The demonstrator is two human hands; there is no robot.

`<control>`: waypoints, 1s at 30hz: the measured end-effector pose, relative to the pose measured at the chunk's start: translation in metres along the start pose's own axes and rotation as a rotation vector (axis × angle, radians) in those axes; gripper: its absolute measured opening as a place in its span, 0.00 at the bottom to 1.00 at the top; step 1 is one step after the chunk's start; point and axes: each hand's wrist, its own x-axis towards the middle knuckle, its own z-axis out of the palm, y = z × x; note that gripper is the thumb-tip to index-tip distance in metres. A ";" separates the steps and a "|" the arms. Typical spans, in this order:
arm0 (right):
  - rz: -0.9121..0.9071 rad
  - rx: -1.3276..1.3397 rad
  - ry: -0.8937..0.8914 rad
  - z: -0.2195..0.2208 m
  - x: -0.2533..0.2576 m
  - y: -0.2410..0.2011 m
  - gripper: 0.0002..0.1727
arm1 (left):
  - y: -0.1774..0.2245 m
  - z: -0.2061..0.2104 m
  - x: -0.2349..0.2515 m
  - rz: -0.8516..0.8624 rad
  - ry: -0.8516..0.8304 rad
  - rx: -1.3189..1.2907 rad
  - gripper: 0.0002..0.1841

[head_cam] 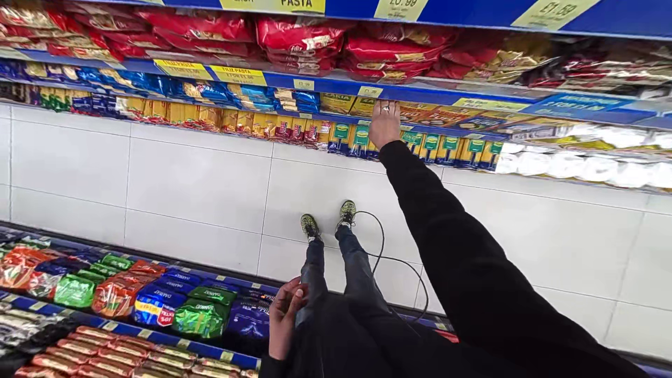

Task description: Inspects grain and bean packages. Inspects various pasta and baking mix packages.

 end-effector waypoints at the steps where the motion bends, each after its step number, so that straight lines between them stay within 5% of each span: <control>1: -0.002 -0.028 -0.006 0.002 0.005 0.002 0.41 | -0.003 0.006 0.002 -0.004 -0.001 -0.020 0.18; 23: -0.122 -0.063 0.105 0.013 0.004 0.017 0.20 | -0.016 0.027 0.018 -0.071 -0.010 -0.046 0.17; 30: -0.113 -0.023 0.078 0.016 0.006 0.017 0.23 | -0.017 0.020 0.018 -0.063 -0.006 -0.015 0.17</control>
